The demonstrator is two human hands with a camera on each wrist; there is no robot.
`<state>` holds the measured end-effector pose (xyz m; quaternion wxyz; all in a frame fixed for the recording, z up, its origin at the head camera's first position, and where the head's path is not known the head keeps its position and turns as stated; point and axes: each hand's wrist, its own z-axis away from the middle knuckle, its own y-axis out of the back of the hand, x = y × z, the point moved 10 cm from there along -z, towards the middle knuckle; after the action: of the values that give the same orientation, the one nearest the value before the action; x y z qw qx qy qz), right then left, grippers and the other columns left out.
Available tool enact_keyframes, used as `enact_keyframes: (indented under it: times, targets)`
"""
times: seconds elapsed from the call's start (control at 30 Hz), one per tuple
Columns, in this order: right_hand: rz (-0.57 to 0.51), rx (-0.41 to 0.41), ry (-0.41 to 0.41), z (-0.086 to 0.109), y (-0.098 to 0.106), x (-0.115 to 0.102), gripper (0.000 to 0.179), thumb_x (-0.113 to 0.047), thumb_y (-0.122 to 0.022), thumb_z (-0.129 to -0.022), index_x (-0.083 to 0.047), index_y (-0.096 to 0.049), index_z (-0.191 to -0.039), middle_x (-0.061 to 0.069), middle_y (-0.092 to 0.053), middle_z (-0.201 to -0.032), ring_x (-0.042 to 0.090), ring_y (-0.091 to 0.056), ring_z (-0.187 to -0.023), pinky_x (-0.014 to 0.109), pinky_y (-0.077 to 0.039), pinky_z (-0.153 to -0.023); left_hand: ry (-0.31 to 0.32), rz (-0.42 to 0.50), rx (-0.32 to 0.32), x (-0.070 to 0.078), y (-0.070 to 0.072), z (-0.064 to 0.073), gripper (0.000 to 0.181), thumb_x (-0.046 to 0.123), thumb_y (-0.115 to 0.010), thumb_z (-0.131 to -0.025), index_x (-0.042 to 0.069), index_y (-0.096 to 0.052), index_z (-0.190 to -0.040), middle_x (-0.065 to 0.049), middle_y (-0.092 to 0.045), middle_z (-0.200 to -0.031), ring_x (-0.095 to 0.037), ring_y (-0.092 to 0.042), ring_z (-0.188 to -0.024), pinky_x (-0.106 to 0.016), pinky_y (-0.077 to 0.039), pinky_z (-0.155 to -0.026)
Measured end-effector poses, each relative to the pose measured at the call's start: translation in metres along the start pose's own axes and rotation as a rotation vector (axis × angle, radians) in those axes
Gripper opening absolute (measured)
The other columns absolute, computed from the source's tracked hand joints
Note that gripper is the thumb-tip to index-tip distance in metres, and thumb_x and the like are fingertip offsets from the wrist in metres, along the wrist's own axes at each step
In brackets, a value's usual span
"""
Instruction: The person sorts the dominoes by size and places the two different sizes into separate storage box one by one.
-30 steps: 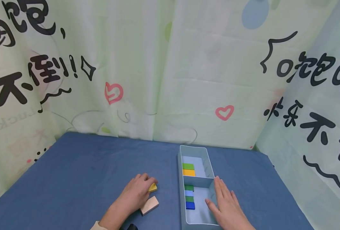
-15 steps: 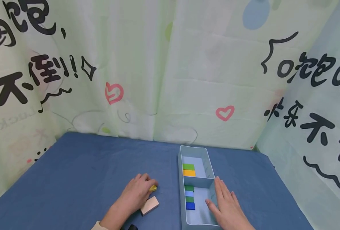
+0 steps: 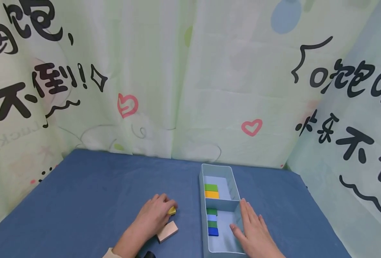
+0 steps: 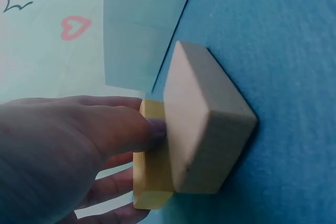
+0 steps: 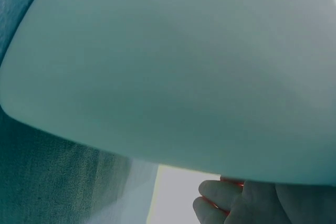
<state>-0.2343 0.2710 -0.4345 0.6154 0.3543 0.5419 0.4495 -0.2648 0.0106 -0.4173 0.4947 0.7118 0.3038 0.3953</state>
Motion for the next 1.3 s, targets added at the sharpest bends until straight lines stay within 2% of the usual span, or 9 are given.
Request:
enact_keyframes:
  times: [0.2,0.4,0.53,0.7,0.87,1.17,1.3]
  targets:
    - [0.015,0.024,0.012,0.0,0.001,-0.002,0.093,-0.055,-0.05,-0.098,0.005,-0.01,-0.156,0.027,-0.015,-0.162,0.046,-0.016,-0.149,0.073,-0.011,-0.113,-0.011,-0.019,-0.023,0.004,0.007,-0.011,0.025,0.013,-0.074,-0.088,0.025,-0.069,-0.11,0.0,-0.059,-0.098,-0.016,-0.052,-0.084,-0.031,-0.047,-0.061]
    - [0.014,0.022,0.007,0.0,0.001,-0.001,0.093,-0.055,-0.051,-0.098,0.005,-0.01,-0.156,0.027,-0.015,-0.162,0.046,-0.016,-0.149,0.073,-0.01,-0.114,-0.077,-0.063,0.023,0.014,0.024,-0.022,0.028,0.014,-0.077,-0.085,0.021,-0.067,-0.111,-0.002,-0.062,-0.099,-0.018,-0.056,-0.087,-0.029,-0.051,-0.061]
    - [0.009,0.023,0.012,0.0,0.001,-0.001,0.092,-0.054,-0.051,-0.098,0.005,-0.01,-0.156,0.026,-0.015,-0.163,0.046,-0.015,-0.15,0.072,-0.01,-0.114,-0.098,-0.101,0.035,0.02,0.031,-0.029,0.03,0.014,-0.078,-0.084,0.019,-0.067,-0.112,-0.003,-0.062,-0.1,-0.018,-0.057,-0.089,-0.028,-0.053,-0.064]
    - [-0.007,0.027,0.035,0.001,0.002,-0.001,0.092,-0.055,-0.05,-0.098,0.004,-0.009,-0.156,0.026,-0.014,-0.163,0.046,-0.014,-0.15,0.072,-0.01,-0.114,-0.094,-0.143,0.004,0.025,0.034,-0.038,0.032,0.014,-0.079,-0.084,0.02,-0.067,-0.113,-0.002,-0.061,-0.103,-0.017,-0.056,-0.09,-0.028,-0.054,-0.07]
    - [-0.017,0.031,0.04,0.002,0.001,0.0,0.093,-0.055,-0.05,-0.098,0.004,-0.009,-0.156,0.026,-0.013,-0.163,0.046,-0.014,-0.15,0.072,-0.01,-0.114,-0.097,-0.176,-0.019,0.031,0.038,-0.045,0.034,0.014,-0.079,-0.083,0.022,-0.068,-0.114,-0.001,-0.06,-0.102,-0.016,-0.054,-0.089,-0.027,-0.053,-0.069]
    - [-0.02,0.025,0.022,0.002,0.001,0.001,0.093,-0.054,-0.052,-0.098,0.003,-0.009,-0.156,0.026,-0.014,-0.163,0.046,-0.015,-0.15,0.073,-0.011,-0.113,-0.133,-0.211,0.043,0.045,0.055,-0.058,0.029,0.014,-0.077,-0.085,0.023,-0.068,-0.111,-0.003,-0.06,-0.101,-0.016,-0.053,-0.088,-0.025,-0.052,-0.066]
    - [-0.026,0.023,0.024,0.002,0.0,0.0,0.093,-0.054,-0.052,-0.098,0.003,-0.009,-0.157,0.026,-0.014,-0.163,0.045,-0.015,-0.15,0.073,-0.011,-0.113,-0.143,-0.219,0.047,0.05,0.059,-0.064,0.028,0.014,-0.076,-0.086,0.022,-0.067,-0.111,-0.003,-0.059,-0.102,-0.016,-0.052,-0.088,-0.024,-0.05,-0.064]
